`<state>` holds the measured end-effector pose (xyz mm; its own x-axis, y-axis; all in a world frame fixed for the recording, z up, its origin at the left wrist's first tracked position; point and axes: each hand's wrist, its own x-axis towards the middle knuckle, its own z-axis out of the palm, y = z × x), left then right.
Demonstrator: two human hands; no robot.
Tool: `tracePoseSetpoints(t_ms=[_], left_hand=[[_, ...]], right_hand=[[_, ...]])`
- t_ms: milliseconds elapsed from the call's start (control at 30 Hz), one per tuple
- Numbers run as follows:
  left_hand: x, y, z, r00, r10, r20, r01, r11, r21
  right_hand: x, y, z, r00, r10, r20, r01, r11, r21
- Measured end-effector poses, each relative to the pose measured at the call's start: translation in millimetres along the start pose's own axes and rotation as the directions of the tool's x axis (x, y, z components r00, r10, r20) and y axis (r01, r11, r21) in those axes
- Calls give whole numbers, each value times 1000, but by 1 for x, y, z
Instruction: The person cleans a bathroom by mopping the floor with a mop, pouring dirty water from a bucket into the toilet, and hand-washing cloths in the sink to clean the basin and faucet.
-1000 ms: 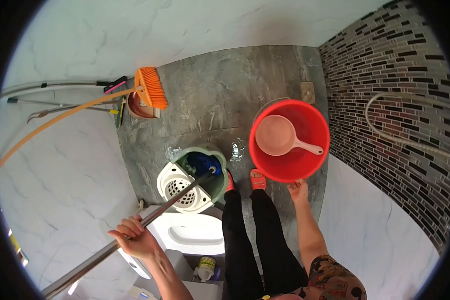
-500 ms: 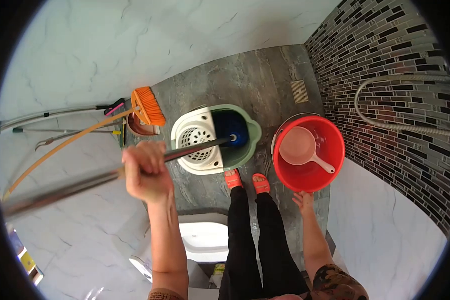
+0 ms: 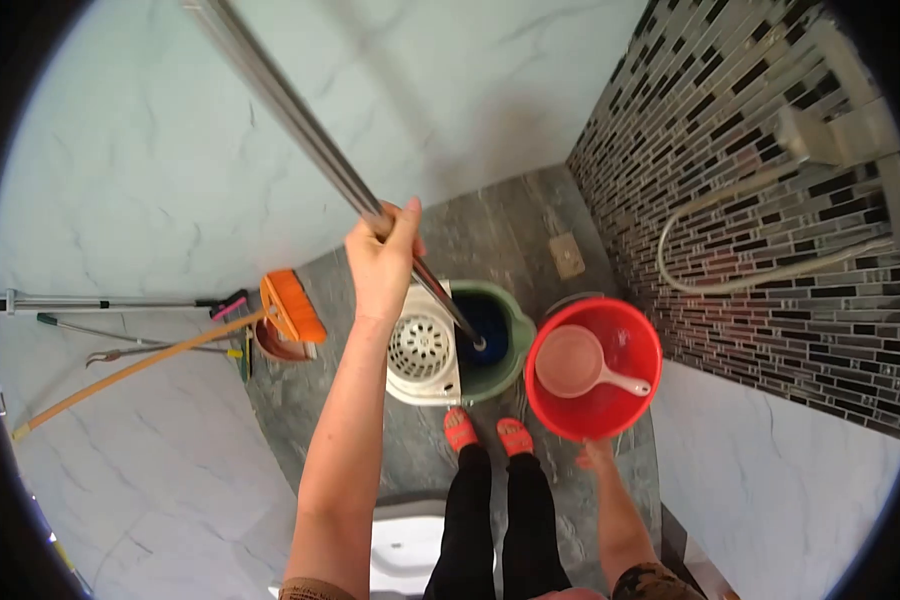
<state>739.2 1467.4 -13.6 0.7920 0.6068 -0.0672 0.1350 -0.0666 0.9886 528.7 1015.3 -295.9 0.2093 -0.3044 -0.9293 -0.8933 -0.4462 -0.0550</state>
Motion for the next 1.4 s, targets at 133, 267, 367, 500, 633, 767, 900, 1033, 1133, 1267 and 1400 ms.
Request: tracePoseSetpoints(t_ms=[133,267,367,500,633,767,900,1033,1133,1267,1400], left_hand=[[22,-12,-1,990,-42,138,45,999,-14],[4,-11,-12,996,41,85,-53,988,147],[-49,-33,-44,995,57,85,-83,935,346],[-187,-94,-132,853,-493,170,243,665,706],[-396,-147,-268,649,-760,-28,427,334,840],[-599,-131,-343,321,-850,-418,888,116,446],[-699,-22,-313,186,-608,-772,962,274,16],[-739,32,-211,-124,-649,-751,481,623,-617],[-780,21,-121,-67,-795,-603,512,491,-705],[-837,35,-8,-42,-915,-402,724,249,-643],[-899,43,61,-205,-929,-308,558,148,-816]], right_hand=[[-23,2,0,965,-254,-61,231,938,-258],[-68,-19,4,961,-276,21,276,948,-161],[-75,-19,14,945,-283,161,300,950,-90],[-128,-27,14,911,-311,270,341,937,-72],[-163,-23,-7,894,-278,352,371,899,-233],[-161,-29,-37,887,-240,394,402,820,-407],[-168,-76,-75,801,-228,554,570,574,-588],[-218,-136,-92,692,-355,628,721,374,-583],[-254,-176,-84,653,-373,659,757,317,-571],[-282,-193,-47,638,-362,679,761,162,-629],[-308,-164,1,612,-306,729,759,-31,-650]])
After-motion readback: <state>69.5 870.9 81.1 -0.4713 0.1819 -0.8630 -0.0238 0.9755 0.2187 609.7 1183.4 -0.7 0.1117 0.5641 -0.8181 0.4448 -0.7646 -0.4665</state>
